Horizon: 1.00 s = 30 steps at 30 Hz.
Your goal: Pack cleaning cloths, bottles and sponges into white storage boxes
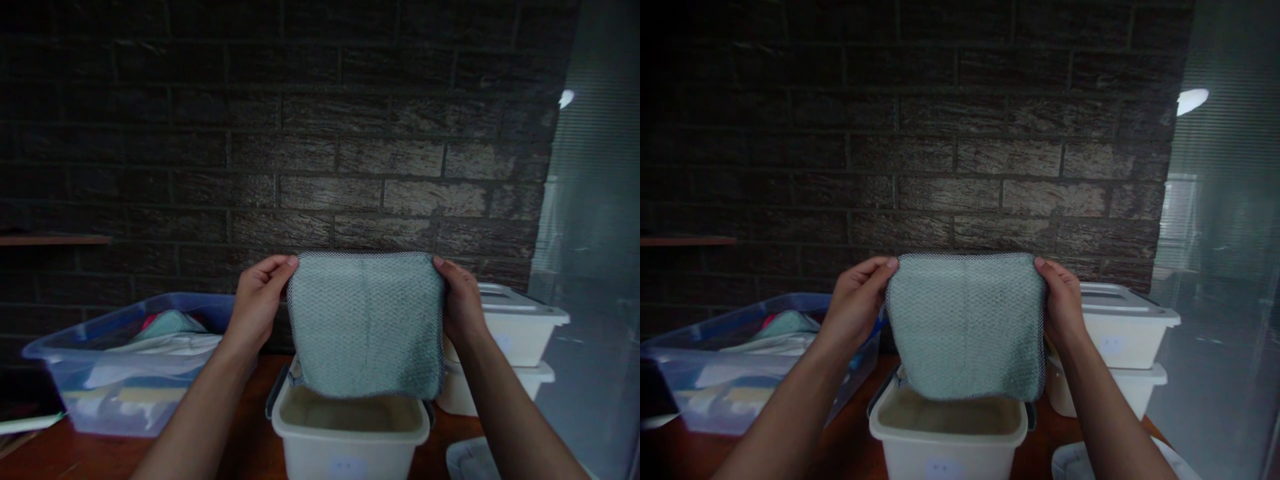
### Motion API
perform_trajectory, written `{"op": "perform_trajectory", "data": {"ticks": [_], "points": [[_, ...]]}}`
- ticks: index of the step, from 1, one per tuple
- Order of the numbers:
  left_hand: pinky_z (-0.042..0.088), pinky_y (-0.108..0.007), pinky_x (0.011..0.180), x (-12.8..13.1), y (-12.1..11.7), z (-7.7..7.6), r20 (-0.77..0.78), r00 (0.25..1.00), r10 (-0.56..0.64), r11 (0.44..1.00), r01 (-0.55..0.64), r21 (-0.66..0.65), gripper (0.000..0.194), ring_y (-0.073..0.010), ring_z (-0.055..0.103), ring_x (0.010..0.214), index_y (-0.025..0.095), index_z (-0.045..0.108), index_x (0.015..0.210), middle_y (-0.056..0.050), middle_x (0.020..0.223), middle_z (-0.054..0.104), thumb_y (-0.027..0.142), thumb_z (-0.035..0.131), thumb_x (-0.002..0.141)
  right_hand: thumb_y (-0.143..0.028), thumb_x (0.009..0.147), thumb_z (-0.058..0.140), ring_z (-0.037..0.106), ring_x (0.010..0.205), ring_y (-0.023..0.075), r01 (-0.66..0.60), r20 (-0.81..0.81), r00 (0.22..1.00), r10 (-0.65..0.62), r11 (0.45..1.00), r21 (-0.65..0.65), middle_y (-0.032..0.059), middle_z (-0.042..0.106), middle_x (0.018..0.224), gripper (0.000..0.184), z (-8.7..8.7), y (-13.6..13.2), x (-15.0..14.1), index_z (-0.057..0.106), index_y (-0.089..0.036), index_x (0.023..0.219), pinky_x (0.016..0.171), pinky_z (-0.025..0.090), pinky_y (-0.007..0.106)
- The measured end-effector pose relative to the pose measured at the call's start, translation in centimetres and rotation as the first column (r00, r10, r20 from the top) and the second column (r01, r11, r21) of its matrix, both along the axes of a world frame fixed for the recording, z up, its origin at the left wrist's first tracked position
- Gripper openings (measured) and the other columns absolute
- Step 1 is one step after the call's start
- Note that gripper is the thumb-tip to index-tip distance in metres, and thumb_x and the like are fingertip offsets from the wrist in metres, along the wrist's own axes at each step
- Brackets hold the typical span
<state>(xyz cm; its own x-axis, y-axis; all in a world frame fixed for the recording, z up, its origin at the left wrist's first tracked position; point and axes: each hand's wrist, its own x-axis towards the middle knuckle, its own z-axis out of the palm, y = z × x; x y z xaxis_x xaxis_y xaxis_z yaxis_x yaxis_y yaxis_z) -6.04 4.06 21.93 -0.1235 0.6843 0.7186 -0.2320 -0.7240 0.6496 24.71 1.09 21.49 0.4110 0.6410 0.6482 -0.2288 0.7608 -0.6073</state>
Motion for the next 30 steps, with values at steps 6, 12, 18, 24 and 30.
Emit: {"op": "perform_trajectory", "data": {"ticks": [6, 12, 18, 24, 30], "points": [[0.042, -0.022, 0.065, 0.10, 0.07, -0.06, -0.001, 1.000, 0.018, 1.000, -0.018, 0.008, 0.019, -0.0128, 0.057, 0.071, 0.019, 0.078, 0.086, 0.000, 0.079, 0.069, 0.037, 0.081, 0.082, -0.041, 0.073, 0.086, 0.050, 0.057, 0.0128, -0.034, -0.006, 0.999, 0.034, 0.999, -0.017, -0.0025, 0.063, 0.066, 0.026, -0.13, 0.17, 0.05, 0.070, -0.020, 0.070, 0.054, 0.040, 0.026], [0.039, -0.022, 0.060, 0.29, -0.03, -0.12, -0.026, 0.995, 0.093, 0.994, -0.092, 0.052, 0.019, -0.0126, 0.053, 0.065, 0.019, 0.075, 0.085, 0.001, 0.074, 0.065, 0.039, 0.076, 0.085, -0.042, 0.075, 0.086, 0.047, 0.056, 0.0119, -0.051, 0.005, 0.999, 0.052, 0.999, -0.015, -0.0024, 0.060, 0.065, 0.027, -0.20, 0.11, -0.10, 0.071, -0.020, 0.069, 0.052, 0.037, 0.025], [0.036, -0.023, 0.056, 0.55, -0.32, -0.07, -0.019, 0.986, 0.165, 0.981, -0.163, 0.102, 0.018, -0.0134, 0.050, 0.062, 0.021, 0.071, 0.086, 0.002, 0.071, 0.061, 0.039, 0.073, 0.087, -0.047, 0.077, 0.084, 0.048, 0.055, 0.0125, -0.029, 0.054, 0.998, 0.030, 0.999, -0.017, -0.0017, 0.064, 0.067, 0.027, -0.30, -0.06, -0.38, 0.074, -0.022, 0.074, 0.052, 0.039, 0.025], [0.035, -0.023, 0.052, 0.73, -0.52, -0.06, -0.022, 0.977, 0.210, 0.972, -0.206, 0.109, 0.021, -0.0124, 0.048, 0.057, 0.021, 0.069, 0.086, 0.002, 0.067, 0.059, 0.042, 0.071, 0.089, -0.048, 0.079, 0.083, 0.050, 0.056, 0.0127, -0.027, 0.088, 0.996, 0.029, 0.999, -0.018, -0.0014, 0.065, 0.068, 0.026, -0.44, 0.00, -0.47, 0.076, -0.023, 0.076, 0.052, 0.041, 0.025], [0.034, -0.023, 0.050, 0.75, -0.58, -0.15, -0.022, 0.966, 0.259, 0.960, -0.255, 0.116, 0.019, -0.0120, 0.049, 0.055, 0.021, 0.069, 0.088, 0.002, 0.066, 0.062, 0.040, 0.071, 0.090, -0.047, 0.080, 0.083, 0.052, 0.057, 0.0127, -0.025, 0.095, 0.995, 0.027, 1.000, -0.015, -0.0008, 0.067, 0.070, 0.025, -0.50, 0.01, -0.47, 0.078, -0.023, 0.079, 0.054, 0.042, 0.025]]}}
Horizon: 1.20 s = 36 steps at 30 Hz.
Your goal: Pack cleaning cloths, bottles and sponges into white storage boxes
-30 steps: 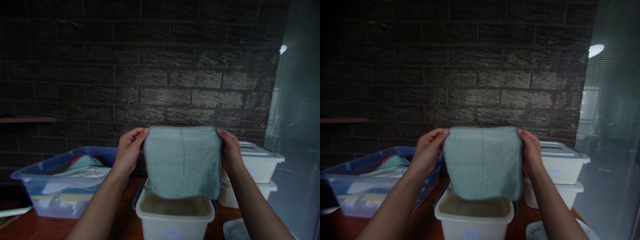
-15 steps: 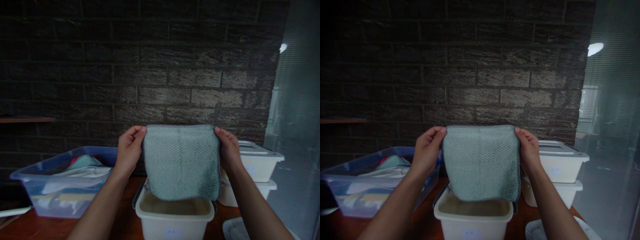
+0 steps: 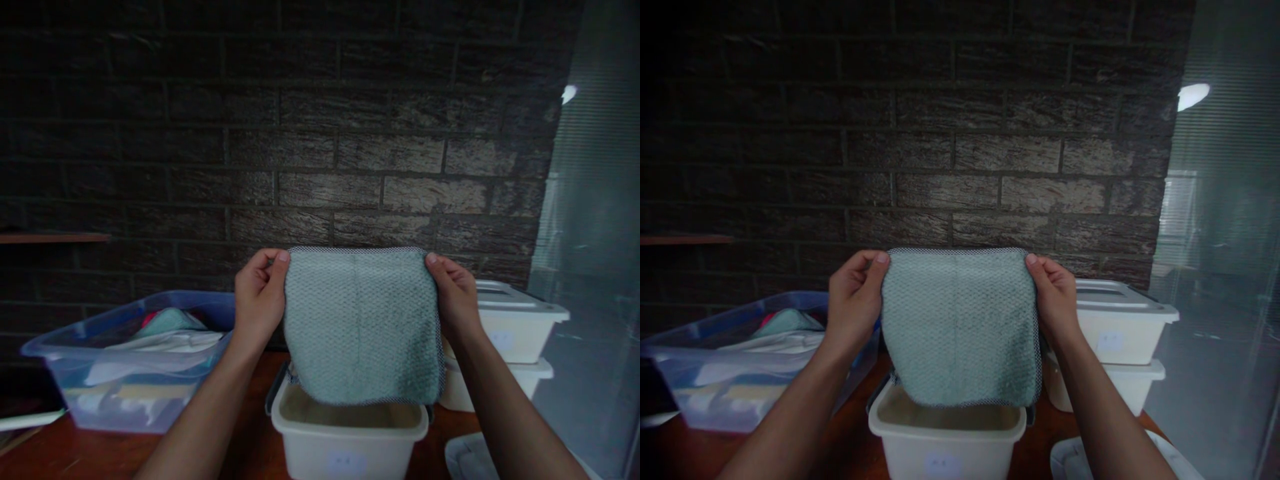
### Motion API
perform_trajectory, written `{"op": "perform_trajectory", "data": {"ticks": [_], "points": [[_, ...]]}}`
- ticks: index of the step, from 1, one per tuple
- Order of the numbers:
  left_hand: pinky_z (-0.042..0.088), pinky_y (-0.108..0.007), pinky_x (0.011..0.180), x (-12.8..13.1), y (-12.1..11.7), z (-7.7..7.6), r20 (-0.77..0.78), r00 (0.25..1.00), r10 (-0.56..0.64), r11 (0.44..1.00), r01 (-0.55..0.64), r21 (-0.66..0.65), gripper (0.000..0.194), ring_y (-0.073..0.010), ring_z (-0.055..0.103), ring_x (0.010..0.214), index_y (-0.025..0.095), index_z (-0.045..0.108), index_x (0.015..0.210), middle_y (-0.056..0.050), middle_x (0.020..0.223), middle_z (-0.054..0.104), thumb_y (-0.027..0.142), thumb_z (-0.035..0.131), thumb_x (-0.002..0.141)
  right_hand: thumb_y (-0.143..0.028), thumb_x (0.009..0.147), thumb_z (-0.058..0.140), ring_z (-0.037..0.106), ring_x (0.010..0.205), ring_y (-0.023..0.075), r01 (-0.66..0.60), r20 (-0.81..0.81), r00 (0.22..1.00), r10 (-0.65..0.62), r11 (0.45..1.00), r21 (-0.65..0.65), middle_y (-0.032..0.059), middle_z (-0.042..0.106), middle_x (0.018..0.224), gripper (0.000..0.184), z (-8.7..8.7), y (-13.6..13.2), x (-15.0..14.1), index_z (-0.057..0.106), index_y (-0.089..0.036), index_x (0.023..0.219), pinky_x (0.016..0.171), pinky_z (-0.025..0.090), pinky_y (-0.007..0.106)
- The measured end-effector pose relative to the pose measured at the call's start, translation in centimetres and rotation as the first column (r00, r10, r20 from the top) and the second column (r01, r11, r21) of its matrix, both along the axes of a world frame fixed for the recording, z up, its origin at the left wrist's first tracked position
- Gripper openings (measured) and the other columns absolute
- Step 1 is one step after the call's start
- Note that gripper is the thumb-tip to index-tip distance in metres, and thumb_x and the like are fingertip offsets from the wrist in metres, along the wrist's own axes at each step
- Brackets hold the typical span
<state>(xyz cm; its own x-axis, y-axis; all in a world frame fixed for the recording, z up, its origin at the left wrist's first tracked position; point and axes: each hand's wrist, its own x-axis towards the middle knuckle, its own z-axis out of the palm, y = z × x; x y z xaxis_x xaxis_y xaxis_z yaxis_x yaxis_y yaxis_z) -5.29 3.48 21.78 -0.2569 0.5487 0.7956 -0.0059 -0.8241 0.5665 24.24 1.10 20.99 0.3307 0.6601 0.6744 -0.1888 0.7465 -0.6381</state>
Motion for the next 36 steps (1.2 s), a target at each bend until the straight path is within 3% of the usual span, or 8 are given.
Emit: {"op": "perform_trajectory", "data": {"ticks": [17, 28, 32, 36], "points": [[0.026, -0.025, 0.048, 0.1, -0.2, -0.1, 0.000, 0.998, 0.061, 0.998, -0.061, -0.012, 0.020, -0.0115, 0.043, 0.051, 0.022, 0.070, 0.088, 0.003, 0.062, 0.056, 0.042, 0.071, 0.090, -0.047, 0.080, 0.082, 0.048, 0.055, 0.0118, 0.059, 0.021, 0.998, -0.059, 0.998, 0.026, -0.0023, 0.064, 0.067, 0.025, -0.1, 0.4, 0.2, 0.077, -0.023, 0.077, 0.054, 0.037, 0.026], [0.034, -0.026, 0.062, 0.2, 0.1, 0.0, -0.037, 0.999, 0.018, 1.000, -0.018, 0.022, 0.018, -0.0160, 0.048, 0.067, 0.023, 0.069, 0.085, 0.001, 0.075, 0.057, 0.039, 0.066, 0.092, -0.048, 0.083, 0.079, 0.044, 0.062, 0.0124, 0.109, 0.099, 0.989, -0.113, 0.993, 0.049, -0.0032, 0.058, 0.069, 0.028, -0.2, 1.2, 0.5, 0.074, -0.022, 0.076, 0.059, 0.033, 0.027], [0.033, -0.027, 0.061, 0.5, -0.1, -0.1, -0.063, 0.998, 0.025, 0.999, -0.023, 0.025, 0.020, -0.0167, 0.046, 0.066, 0.023, 0.067, 0.086, 0.001, 0.074, 0.056, 0.041, 0.065, 0.093, -0.050, 0.088, 0.073, 0.040, 0.062, 0.0132, 0.223, 0.147, 0.961, -0.233, 0.972, 0.078, -0.0040, 0.051, 0.065, 0.031, -0.4, 1.4, 0.6, 0.069, -0.021, 0.076, 0.060, 0.030, 0.028], [0.032, -0.028, 0.061, 1.0, -0.8, -0.3, -0.109, 0.986, 0.129, 0.989, -0.119, 0.089, 0.021, -0.0172, 0.046, 0.067, 0.023, 0.067, 0.090, 0.000, 0.074, 0.056, 0.042, 0.062, 0.096, -0.048, 0.093, 0.068, 0.037, 0.062, 0.0139, 0.402, 0.156, 0.893, -0.423, 0.903, 0.150, -0.0041, 0.047, 0.064, 0.030, -0.4, 1.4, 0.7, 0.068, -0.022, 0.079, 0.059, 0.028, 0.029]]}}
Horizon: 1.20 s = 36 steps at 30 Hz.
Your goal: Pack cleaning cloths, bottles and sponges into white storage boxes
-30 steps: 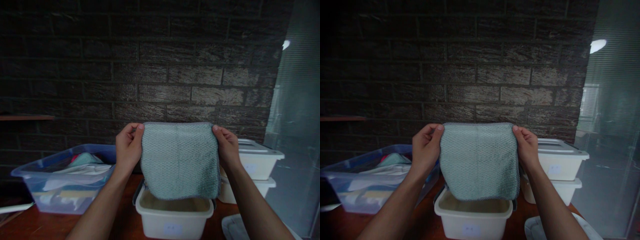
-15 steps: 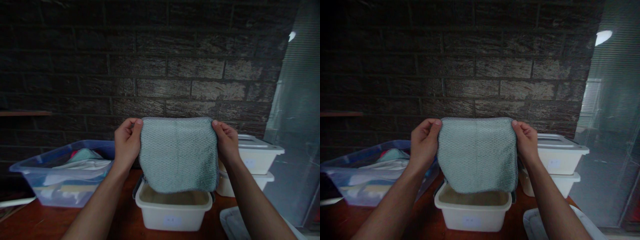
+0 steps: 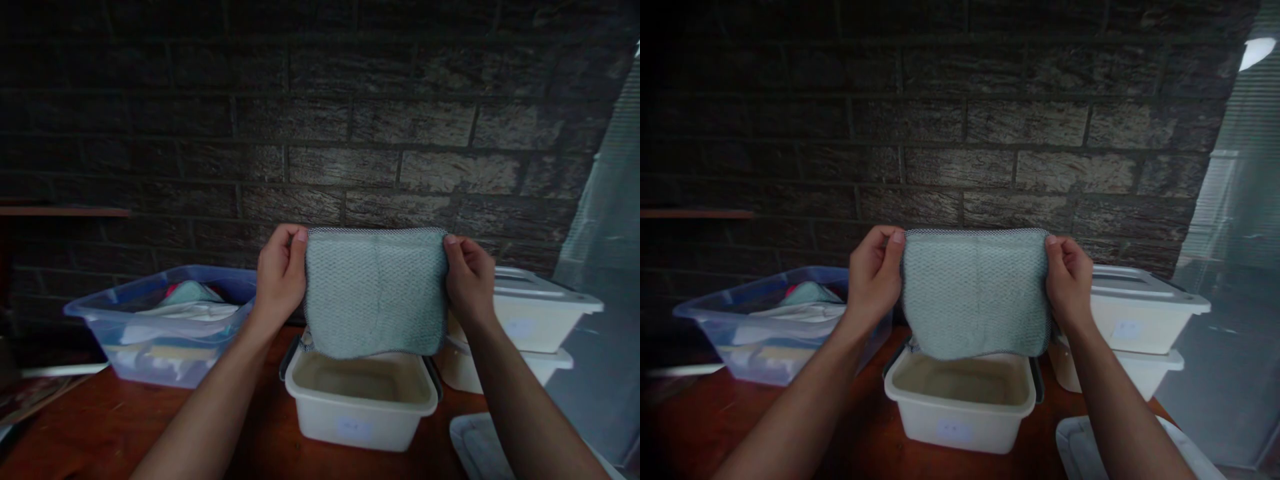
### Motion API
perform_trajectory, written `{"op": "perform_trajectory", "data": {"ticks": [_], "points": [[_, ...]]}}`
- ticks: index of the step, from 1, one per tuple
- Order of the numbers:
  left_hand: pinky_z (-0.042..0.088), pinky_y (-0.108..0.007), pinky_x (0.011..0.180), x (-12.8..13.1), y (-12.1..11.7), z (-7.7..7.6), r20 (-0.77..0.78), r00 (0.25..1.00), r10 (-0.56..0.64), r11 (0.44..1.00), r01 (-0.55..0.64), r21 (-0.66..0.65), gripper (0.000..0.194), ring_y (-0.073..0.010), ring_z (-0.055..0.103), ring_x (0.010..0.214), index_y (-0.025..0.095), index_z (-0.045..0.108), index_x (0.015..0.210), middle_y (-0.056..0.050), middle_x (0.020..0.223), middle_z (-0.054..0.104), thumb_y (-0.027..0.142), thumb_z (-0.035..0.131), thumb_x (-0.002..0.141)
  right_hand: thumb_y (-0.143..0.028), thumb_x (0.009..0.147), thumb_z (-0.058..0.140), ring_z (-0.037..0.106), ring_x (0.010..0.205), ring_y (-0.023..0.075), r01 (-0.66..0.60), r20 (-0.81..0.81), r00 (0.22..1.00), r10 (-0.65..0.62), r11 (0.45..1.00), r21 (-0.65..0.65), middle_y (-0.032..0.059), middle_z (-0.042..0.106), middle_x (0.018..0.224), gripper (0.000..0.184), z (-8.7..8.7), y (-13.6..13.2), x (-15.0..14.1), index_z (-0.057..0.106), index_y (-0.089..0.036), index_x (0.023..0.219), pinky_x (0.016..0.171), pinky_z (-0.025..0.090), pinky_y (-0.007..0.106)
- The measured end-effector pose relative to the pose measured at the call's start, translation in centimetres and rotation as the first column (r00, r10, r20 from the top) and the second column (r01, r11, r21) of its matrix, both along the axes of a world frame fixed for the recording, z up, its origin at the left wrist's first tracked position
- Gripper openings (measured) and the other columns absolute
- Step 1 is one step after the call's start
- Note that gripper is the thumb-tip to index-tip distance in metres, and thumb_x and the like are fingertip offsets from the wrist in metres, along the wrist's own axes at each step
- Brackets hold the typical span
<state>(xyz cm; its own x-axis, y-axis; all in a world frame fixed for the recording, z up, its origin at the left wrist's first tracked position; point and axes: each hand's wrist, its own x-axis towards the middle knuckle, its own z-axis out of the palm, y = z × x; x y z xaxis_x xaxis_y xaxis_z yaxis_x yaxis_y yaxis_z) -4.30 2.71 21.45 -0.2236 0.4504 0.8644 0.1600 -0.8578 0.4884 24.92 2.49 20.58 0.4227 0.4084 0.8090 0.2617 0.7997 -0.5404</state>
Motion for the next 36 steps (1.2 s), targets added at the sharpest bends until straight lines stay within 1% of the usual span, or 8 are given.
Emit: {"op": "perform_trajectory", "data": {"ticks": [5, 7, 10, 13, 18, 22, 30, 36], "points": [[0.031, -0.029, 0.062, 0.6, -1.2, -0.1, -0.046, 0.995, 0.084, 0.996, -0.081, 0.047, 0.022, -0.0161, 0.046, 0.064, 0.023, 0.068, 0.097, 0.001, 0.075, 0.056, 0.043, 0.058, 0.100, -0.047, 0.095, 0.066, 0.035, 0.063, 0.0144, 0.147, -0.041, 0.989, -0.143, 0.982, 0.117, -0.0037, 0.042, 0.066, 0.031, 0.2, -0.6, 0.1, 0.065, -0.022, 0.077, 0.059, 0.026, 0.030], [0.033, -0.028, 0.064, 0.7, -1.4, 0.0, -0.038, 0.994, 0.105, 0.992, -0.102, 0.075, 0.022, -0.0161, 0.048, 0.066, 0.023, 0.068, 0.097, 0.000, 0.077, 0.056, 0.042, 0.058, 0.100, -0.046, 0.096, 0.066, 0.035, 0.064, 0.0144, 0.155, -0.018, 0.988, -0.154, 0.978, 0.137, -0.0034, 0.042, 0.067, 0.030, 0.3, -0.8, 0.1, 0.065, -0.022, 0.078, 0.060, 0.027, 0.030], [0.035, -0.028, 0.067, 0.4, -1.1, 0.1, -0.027, 0.992, 0.120, 0.989, -0.117, 0.095, 0.021, -0.0166, 0.050, 0.071, 0.022, 0.067, 0.095, 0.000, 0.078, 0.056, 0.040, 0.058, 0.100, -0.046, 0.096, 0.067, 0.036, 0.063, 0.0142, 0.138, 0.013, 0.990, -0.140, 0.984, 0.117, -0.0031, 0.044, 0.067, 0.030, 0.3, -0.8, 0.0, 0.066, -0.022, 0.078, 0.060, 0.030, 0.030], [0.037, -0.027, 0.067, -0.2, -0.5, 0.3, -0.021, 0.992, 0.122, 0.987, -0.119, 0.108, 0.020, -0.0164, 0.051, 0.074, 0.021, 0.067, 0.093, 0.000, 0.080, 0.057, 0.038, 0.058, 0.100, -0.047, 0.095, 0.067, 0.037, 0.062, 0.0139, 0.104, 0.014, 0.994, -0.106, 0.990, 0.097, -0.0028, 0.046, 0.067, 0.030, 0.2, -0.5, -0.2, 0.067, -0.022, 0.079, 0.058, 0.030, 0.029], [0.034, -0.028, 0.060, -0.8, 0.3, 0.6, 0.024, 0.991, 0.133, 0.979, -0.135, 0.153, 0.018, -0.0133, 0.047, 0.065, 0.020, 0.068, 0.092, 0.002, 0.074, 0.055, 0.034, 0.061, 0.100, -0.049, 0.095, 0.067, 0.037, 0.059, 0.0114, 0.024, 0.063, 0.997, -0.032, 0.992, 0.123, -0.0043, 0.044, 0.065, 0.032, 0.1, 0.0, -0.3, 0.067, -0.020, 0.080, 0.056, 0.031, 0.026], [0.034, -0.026, 0.059, -1.1, 0.5, 0.7, 0.051, 0.995, 0.089, 0.988, -0.094, 0.123, 0.017, -0.0109, 0.047, 0.064, 0.017, 0.069, 0.091, 0.002, 0.074, 0.057, 0.030, 0.062, 0.099, -0.049, 0.094, 0.068, 0.038, 0.059, 0.0115, -0.072, 0.077, 0.995, 0.065, 0.993, 0.093, -0.0038, 0.047, 0.066, 0.032, 0.0, 0.1, -0.5, 0.067, -0.020, 0.079, 0.056, 0.031, 0.026], [0.034, -0.023, 0.056, -1.4, 0.9, 0.6, 0.103, 0.994, 0.030, 0.996, -0.039, 0.084, 0.018, -0.0093, 0.047, 0.061, 0.013, 0.070, 0.091, 0.002, 0.072, 0.058, 0.030, 0.066, 0.097, -0.049, 0.095, 0.067, 0.042, 0.062, 0.0118, -0.191, 0.066, 0.980, 0.188, 0.980, 0.047, -0.0035, 0.051, 0.069, 0.031, 0.2, -0.3, -1.0, 0.066, -0.021, 0.081, 0.059, 0.036, 0.024], [0.034, -0.023, 0.057, -1.4, 1.6, 0.3, 0.080, 0.997, 0.005, 0.998, -0.009, 0.058, 0.019, -0.0102, 0.046, 0.061, 0.016, 0.068, 0.089, 0.002, 0.072, 0.057, 0.033, 0.065, 0.097, -0.049, 0.094, 0.068, 0.040, 0.060, 0.0117, -0.201, 0.045, 0.979, 0.200, 0.979, 0.030, -0.0033, 0.050, 0.069, 0.032, 0.2, -0.4, -0.9, 0.066, -0.021, 0.080, 0.058, 0.034, 0.025]]}}
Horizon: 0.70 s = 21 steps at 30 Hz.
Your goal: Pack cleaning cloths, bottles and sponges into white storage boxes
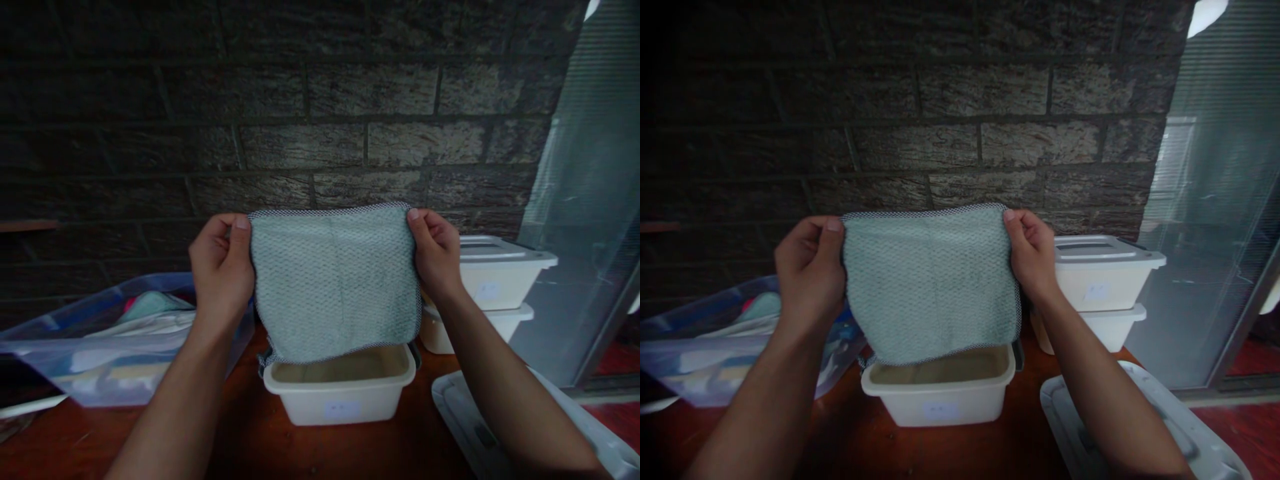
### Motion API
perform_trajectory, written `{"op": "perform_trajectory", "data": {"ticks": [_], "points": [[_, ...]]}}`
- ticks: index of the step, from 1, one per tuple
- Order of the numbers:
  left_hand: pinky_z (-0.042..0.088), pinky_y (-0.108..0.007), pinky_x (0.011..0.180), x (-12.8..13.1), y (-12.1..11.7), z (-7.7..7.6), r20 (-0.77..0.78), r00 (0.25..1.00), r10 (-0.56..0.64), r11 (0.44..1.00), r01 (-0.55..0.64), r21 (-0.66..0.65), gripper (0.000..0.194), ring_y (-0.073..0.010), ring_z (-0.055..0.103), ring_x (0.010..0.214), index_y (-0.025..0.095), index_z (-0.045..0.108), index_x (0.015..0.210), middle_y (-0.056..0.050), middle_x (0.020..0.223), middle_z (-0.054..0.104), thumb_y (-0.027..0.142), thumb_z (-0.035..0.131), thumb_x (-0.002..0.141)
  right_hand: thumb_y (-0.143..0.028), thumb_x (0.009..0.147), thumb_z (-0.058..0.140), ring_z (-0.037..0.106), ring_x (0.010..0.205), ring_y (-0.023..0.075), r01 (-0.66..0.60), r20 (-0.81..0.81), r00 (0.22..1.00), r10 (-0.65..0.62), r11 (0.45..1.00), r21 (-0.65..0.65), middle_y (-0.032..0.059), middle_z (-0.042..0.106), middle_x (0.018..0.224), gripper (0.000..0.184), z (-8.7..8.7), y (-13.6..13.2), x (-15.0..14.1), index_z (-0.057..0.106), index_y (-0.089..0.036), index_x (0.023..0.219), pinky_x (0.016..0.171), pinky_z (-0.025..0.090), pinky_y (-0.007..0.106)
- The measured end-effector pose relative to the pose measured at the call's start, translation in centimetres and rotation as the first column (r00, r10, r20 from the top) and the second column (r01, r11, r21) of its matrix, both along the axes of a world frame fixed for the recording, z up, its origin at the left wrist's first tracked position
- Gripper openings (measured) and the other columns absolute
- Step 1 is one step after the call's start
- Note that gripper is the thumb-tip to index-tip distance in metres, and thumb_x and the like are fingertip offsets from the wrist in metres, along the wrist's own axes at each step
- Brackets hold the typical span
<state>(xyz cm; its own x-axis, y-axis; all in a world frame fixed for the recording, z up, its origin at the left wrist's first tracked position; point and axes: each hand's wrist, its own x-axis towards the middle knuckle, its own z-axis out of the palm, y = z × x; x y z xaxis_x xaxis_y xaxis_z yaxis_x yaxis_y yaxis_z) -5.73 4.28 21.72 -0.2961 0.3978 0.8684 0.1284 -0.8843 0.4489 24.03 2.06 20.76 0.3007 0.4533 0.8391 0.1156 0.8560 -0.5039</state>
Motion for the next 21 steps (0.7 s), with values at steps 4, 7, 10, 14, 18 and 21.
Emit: {"op": "perform_trajectory", "data": {"ticks": [4, 7, 10, 14, 18, 21], "points": [[0.033, -0.024, 0.058, -0.1, 0.3, -0.1, -0.004, 1.000, 0.023, 1.000, -0.023, -0.016, 0.018, -0.0121, 0.046, 0.063, 0.020, 0.068, 0.086, 0.002, 0.072, 0.055, 0.035, 0.066, 0.095, -0.049, 0.094, 0.069, 0.040, 0.059, 0.0122, -0.006, -0.006, 1.000, 0.006, 1.000, -0.022, -0.0029, 0.050, 0.068, 0.031, -0.1, -0.1, 0.0, 0.067, -0.021, 0.081, 0.056, 0.033, 0.025], [0.033, -0.025, 0.058, -0.2, 0.4, -0.2, -0.018, 0.999, 0.032, 0.999, -0.033, -0.036, 0.023, -0.0126, 0.044, 0.064, 0.020, 0.065, 0.079, 0.003, 0.070, 0.052, 0.036, 0.066, 0.095, -0.048, 0.093, 0.070, 0.041, 0.059, 0.0119, -0.037, -0.015, 0.999, 0.037, 0.999, -0.038, -0.0026, 0.052, 0.068, 0.030, 0.0, -0.2, -0.1, 0.068, -0.021, 0.081, 0.056, 0.034, 0.025], [0.032, -0.026, 0.056, -0.1, 0.6, -0.4, -0.068, 0.997, -0.027, 0.992, 0.019, -0.123, 0.034, -0.0129, 0.042, 0.061, 0.020, 0.060, 0.070, 0.003, 0.065, 0.047, 0.041, 0.064, 0.096, -0.047, 0.093, 0.071, 0.044, 0.060, 0.0121, -0.056, -0.002, 0.998, 0.056, 0.998, -0.037, -0.0024, 0.054, 0.068, 0.030, 0.1, -0.5, -0.3, 0.067, -0.021, 0.079, 0.057, 0.038, 0.024], [0.039, -0.025, 0.061, 0.3, 0.3, -0.6, -0.154, 0.975, -0.161, 0.952, 0.113, -0.283, 0.033, -0.0158, 0.056, 0.071, 0.020, 0.068, 0.082, -0.001, 0.075, 0.063, 0.051, 0.064, 0.094, -0.044, 0.094, 0.070, 0.047, 0.062, 0.0124, -0.098, 0.072, 0.992, 0.099, 0.995, -0.015, -0.0023, 0.057, 0.071, 0.024, -0.1, -0.9, -0.4, 0.069, -0.022, 0.083, 0.058, 0.039, 0.024], [0.052, -0.032, 0.075, 1.3, -0.8, -1.1, -0.319, 0.841, -0.437, 0.826, 0.235, -0.513, 0.050, -0.0215, 0.068, 0.086, 0.023, 0.064, 0.125, -0.007, 0.105, 0.076, 0.052, 0.074, 0.086, -0.039, 0.097, 0.068, 0.046, 0.062, 0.0115, -0.168, 0.213, 0.961, 0.174, 0.985, -0.046, -0.0025, 0.056, 0.070, 0.022, -0.4, -1.5, -0.7, 0.069, -0.022, 0.084, 0.057, 0.038, 0.023], [0.052, -0.039, 0.093, 2.4, -1.8, -1.6, -0.477, 0.648, -0.594, 0.777, 0.308, -0.549, 0.066, -0.0263, 0.067, 0.110, 0.024, 0.058, 0.137, -0.011, 0.127, 0.070, 0.042, 0.083, 0.080, -0.038, 0.098, 0.066, 0.047, 0.062, 0.0112, -0.193, 0.305, 0.929, 0.209, 0.978, -0.083, -0.0028, 0.056, 0.069, 0.021, -0.6, -1.8, -1.1, 0.069, -0.022, 0.085, 0.055, 0.037, 0.022]]}}
